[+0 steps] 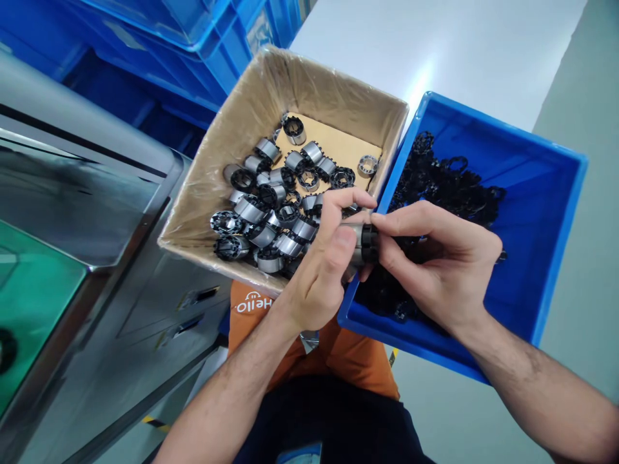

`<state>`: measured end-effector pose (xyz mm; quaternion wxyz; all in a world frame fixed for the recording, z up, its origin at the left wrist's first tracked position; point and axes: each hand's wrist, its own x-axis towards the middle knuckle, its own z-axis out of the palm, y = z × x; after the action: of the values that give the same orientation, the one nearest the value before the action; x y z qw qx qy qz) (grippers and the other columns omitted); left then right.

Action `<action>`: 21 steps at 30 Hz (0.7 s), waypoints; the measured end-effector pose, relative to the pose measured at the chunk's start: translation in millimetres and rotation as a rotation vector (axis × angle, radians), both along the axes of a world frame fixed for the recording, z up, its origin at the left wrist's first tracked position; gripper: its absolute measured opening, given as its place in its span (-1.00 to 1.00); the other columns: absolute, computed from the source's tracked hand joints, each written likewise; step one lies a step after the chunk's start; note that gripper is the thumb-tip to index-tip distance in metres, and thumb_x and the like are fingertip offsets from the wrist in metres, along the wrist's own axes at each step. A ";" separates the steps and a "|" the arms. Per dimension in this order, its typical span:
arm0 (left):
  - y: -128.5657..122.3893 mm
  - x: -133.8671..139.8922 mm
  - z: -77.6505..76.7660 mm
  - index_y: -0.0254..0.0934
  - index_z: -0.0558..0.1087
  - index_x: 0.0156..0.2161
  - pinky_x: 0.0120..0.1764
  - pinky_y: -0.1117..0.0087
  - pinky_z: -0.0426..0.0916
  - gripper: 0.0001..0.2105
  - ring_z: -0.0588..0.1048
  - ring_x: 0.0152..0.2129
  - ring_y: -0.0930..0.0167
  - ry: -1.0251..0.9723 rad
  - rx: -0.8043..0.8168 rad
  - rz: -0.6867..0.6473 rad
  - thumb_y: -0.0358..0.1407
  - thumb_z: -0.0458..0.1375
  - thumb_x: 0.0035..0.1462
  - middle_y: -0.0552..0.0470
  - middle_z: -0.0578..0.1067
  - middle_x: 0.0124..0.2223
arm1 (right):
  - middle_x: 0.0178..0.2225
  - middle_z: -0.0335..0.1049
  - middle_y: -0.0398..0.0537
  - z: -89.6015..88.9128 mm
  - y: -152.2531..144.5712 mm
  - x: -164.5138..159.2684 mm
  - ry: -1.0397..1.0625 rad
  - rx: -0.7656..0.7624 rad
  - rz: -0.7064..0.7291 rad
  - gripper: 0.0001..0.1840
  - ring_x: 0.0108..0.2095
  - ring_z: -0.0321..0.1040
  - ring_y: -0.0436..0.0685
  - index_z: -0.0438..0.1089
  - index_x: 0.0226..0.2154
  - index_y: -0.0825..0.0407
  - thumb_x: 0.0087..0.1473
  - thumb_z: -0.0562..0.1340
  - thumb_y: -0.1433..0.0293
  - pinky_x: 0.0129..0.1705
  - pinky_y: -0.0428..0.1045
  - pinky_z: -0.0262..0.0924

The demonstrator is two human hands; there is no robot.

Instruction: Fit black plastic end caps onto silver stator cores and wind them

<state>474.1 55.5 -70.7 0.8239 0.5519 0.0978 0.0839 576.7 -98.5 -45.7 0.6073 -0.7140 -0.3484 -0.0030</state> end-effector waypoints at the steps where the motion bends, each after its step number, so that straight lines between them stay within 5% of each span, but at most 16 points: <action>1: -0.8 -0.1 0.3 0.01 0.51 0.31 -0.37 0.37 0.52 -0.60 0.53 -0.47 0.41 -0.012 0.005 0.007 0.21 0.21 0.73 0.09 0.50 -0.22 | -0.17 0.88 -0.16 1.4 0.6 -1.1 -0.008 0.005 -0.002 -0.68 -0.26 0.78 0.10 0.81 -0.09 -0.15 0.35 0.49 0.62 -0.19 0.03 0.68; 8: -0.5 -3.4 -5.4 0.05 0.44 0.41 -0.41 0.39 0.43 -0.62 0.47 -0.48 0.45 -0.075 0.036 -0.042 0.16 0.07 0.81 0.07 0.55 -0.15 | -0.22 0.83 -0.16 6.8 1.4 -7.3 0.058 -0.051 -0.043 -0.73 -0.32 0.71 0.06 0.79 -0.16 -0.11 0.33 0.51 0.62 -0.26 0.02 0.60; 11: 5.9 -2.1 -6.3 0.04 0.52 0.44 -0.43 0.38 0.42 -0.60 0.52 -0.48 0.43 -0.078 0.073 -0.088 0.14 0.11 0.80 0.06 0.58 -0.16 | -0.11 0.83 -0.08 7.0 -3.6 2.3 -0.031 -0.065 -0.024 -0.74 -0.17 0.74 0.13 0.84 -0.11 -0.16 0.33 0.58 0.56 -0.11 0.09 0.68; 13: 10.7 1.0 -6.7 -0.04 0.63 0.32 -0.44 0.36 0.40 -0.59 0.60 -0.44 0.40 -0.112 0.105 -0.056 0.16 0.13 0.79 0.01 0.66 -0.11 | -0.06 0.81 -0.08 7.0 -7.5 11.4 0.025 -0.043 -0.022 -0.75 -0.16 0.72 0.15 0.85 0.00 -0.22 0.35 0.65 0.44 -0.20 0.08 0.65; 17: 16.3 8.7 -8.4 -0.14 0.52 -0.11 -0.43 0.35 0.39 -0.54 0.63 -0.42 0.40 -0.172 0.173 0.137 0.20 0.38 0.63 -0.01 0.76 -0.05 | -0.06 0.75 -0.07 6.5 -7.8 18.4 0.155 0.062 -0.040 -0.62 -0.23 0.70 0.17 0.74 0.03 -0.24 0.37 0.68 -0.06 -0.33 0.09 0.65; 21: 15.8 11.4 -8.3 -0.12 0.61 0.01 -0.32 0.33 0.48 -0.62 0.59 -0.36 0.37 -0.239 0.355 -0.036 -0.01 0.66 0.39 0.07 0.67 -0.17 | -0.19 0.73 -0.09 2.0 -0.9 10.6 0.061 0.147 0.023 -0.51 -0.17 0.72 0.22 0.66 -0.19 -0.18 0.25 0.72 -0.15 -0.12 0.18 0.73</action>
<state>485.5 71.4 -79.0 0.7208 0.6762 -0.0268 0.1502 587.3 -99.4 -43.7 0.6684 -0.6633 -0.3367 0.0000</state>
